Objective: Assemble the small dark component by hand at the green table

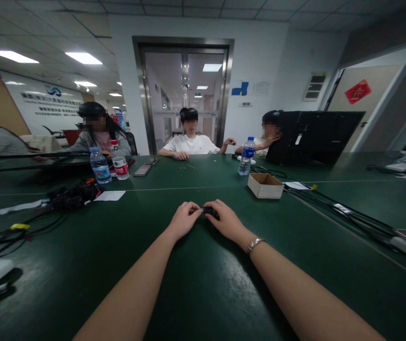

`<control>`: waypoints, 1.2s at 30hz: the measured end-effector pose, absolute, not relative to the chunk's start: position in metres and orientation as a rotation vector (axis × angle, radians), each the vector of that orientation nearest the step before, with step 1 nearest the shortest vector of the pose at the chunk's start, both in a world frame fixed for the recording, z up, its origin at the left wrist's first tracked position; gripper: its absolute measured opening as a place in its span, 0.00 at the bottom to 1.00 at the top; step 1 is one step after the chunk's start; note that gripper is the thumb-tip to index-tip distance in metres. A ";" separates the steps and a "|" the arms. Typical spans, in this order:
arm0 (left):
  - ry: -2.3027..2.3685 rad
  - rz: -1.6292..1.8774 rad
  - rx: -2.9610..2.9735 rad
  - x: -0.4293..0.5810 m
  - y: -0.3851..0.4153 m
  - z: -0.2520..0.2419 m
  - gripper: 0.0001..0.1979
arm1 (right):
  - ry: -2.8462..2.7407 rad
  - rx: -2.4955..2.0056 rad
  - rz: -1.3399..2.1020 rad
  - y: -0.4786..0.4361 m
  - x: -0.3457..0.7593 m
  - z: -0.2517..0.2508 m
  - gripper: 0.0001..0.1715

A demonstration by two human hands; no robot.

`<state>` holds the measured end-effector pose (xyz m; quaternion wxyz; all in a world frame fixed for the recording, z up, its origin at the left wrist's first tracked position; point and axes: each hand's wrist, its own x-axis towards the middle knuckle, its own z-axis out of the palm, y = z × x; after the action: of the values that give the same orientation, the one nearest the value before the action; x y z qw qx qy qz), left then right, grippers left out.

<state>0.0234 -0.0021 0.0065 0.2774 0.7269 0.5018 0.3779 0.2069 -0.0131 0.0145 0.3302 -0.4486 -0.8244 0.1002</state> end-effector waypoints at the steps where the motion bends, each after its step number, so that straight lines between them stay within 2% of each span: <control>1: 1.334 1.023 1.939 0.023 -0.002 0.006 0.11 | -2.159 -1.172 0.260 -0.013 0.207 0.014 0.15; 9: 1.303 1.039 1.929 0.023 -0.002 0.006 0.10 | -2.156 -1.175 0.265 -0.012 0.207 0.014 0.15; 14: 1.402 1.001 1.983 0.023 -0.002 0.009 0.22 | -2.160 -1.144 0.288 -0.015 0.205 0.016 0.14; 17: 1.428 0.975 1.994 0.023 -0.005 0.012 0.25 | -2.165 -1.135 0.287 -0.016 0.204 0.017 0.14; 24: 1.321 0.991 1.993 0.023 -0.005 0.010 0.16 | -2.158 -1.149 0.280 -0.015 0.205 0.016 0.15; 29: 1.424 0.950 2.022 0.022 -0.005 0.011 0.26 | -2.172 -1.130 0.288 -0.017 0.204 0.018 0.14; 31: 1.432 0.960 1.989 0.022 -0.007 0.012 0.26 | -2.172 -1.133 0.284 -0.017 0.204 0.018 0.13; 36: 1.295 1.019 1.947 0.023 -0.007 0.012 0.14 | -2.158 -1.179 0.268 -0.016 0.205 0.019 0.14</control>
<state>0.0229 -0.0074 0.0119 0.2912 0.7302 0.4857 0.3822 0.2050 -0.0163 0.0186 0.3279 -0.4502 -0.8242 0.1022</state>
